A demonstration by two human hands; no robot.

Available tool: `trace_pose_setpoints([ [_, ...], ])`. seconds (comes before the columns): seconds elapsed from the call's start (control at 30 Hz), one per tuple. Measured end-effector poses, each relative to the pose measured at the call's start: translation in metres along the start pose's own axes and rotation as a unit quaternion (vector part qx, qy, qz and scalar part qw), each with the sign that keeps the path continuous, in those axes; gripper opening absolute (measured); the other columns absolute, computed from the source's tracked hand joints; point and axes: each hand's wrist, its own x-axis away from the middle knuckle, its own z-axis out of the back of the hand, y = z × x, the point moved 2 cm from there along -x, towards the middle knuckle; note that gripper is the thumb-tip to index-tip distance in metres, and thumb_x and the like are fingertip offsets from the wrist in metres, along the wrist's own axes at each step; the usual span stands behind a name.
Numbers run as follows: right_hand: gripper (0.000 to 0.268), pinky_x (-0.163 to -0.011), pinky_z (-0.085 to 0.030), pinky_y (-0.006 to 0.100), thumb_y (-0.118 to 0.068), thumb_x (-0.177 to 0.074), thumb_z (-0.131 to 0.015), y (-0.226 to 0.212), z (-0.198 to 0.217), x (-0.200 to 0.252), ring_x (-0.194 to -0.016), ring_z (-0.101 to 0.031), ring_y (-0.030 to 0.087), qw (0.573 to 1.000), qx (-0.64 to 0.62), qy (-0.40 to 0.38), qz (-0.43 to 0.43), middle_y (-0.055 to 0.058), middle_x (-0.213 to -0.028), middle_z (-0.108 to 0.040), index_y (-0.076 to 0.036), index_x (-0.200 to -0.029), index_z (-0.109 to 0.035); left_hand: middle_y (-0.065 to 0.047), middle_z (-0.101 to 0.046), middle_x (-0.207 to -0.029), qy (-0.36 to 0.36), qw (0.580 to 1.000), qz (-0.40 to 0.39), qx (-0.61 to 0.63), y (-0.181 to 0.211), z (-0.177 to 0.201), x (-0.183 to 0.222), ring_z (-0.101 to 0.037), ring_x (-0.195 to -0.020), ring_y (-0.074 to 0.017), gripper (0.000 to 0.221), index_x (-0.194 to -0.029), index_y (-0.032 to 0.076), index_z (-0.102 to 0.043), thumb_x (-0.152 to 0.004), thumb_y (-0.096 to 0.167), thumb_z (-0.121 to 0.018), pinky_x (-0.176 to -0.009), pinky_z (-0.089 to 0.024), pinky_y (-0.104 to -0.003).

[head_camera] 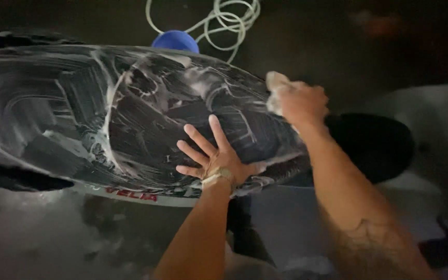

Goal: The person scrubs the seat and front body of a scooter with a soapy cloth. They clean the black seat, the white front fairing, and the area around the headlight, moving the cloth back and forth to remove dirt.

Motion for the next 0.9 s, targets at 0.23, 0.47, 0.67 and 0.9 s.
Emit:
trace_pose_setpoints([
  [0.23,0.039,-0.074,-0.039,0.06,-0.011,-0.081,-0.055,0.015,0.044,0.103,-0.1,-0.036,0.058,0.952,-0.039,0.214,0.217,0.027,-0.106,-0.038,0.002,-0.116,-0.046,-0.014,0.047,-0.132,-0.074,0.997,0.019,0.028,0.003,0.007,-0.003,0.038,-0.121,-0.0467,0.137,-0.128,0.034,0.038,-0.059,0.059,-0.077,-0.091,0.009,-0.076],
  [0.47,0.04,-0.084,-0.035,0.054,-0.024,-0.086,-0.042,0.027,0.028,0.127,-0.099,-0.042,0.049,0.955,-0.094,0.28,0.033,0.03,-0.115,-0.04,-0.001,-0.117,-0.048,-0.017,0.041,-0.135,-0.022,0.999,-0.004,0.042,-0.003,-0.01,-0.005,0.033,-0.123,-0.0489,0.137,-0.132,0.03,0.033,-0.056,0.062,-0.077,-0.088,0.009,-0.077],
  [0.67,0.025,-0.072,-0.043,0.043,-0.011,-0.082,-0.058,0.052,-0.003,0.123,-0.085,-0.051,0.039,0.889,-0.016,0.426,0.167,0.019,-0.091,-0.05,-0.003,-0.105,-0.057,-0.017,0.018,-0.144,0.084,0.989,0.05,-0.108,0.001,-0.001,0.005,0.018,-0.132,-0.0344,0.129,-0.138,0.021,0.021,-0.057,0.074,-0.065,-0.106,-0.003,-0.054],
  [0.9,0.047,-0.09,-0.034,0.045,-0.033,-0.091,-0.046,0.045,-0.026,0.166,-0.107,-0.045,0.043,0.883,-0.214,0.413,0.058,0.029,-0.116,-0.042,0.005,-0.119,-0.043,-0.015,0.044,-0.135,-0.086,0.995,0.022,0.041,-0.001,-0.004,-0.008,0.034,-0.125,-0.0458,0.136,-0.128,0.029,0.039,-0.056,0.071,-0.068,-0.096,0.011,-0.073],
])
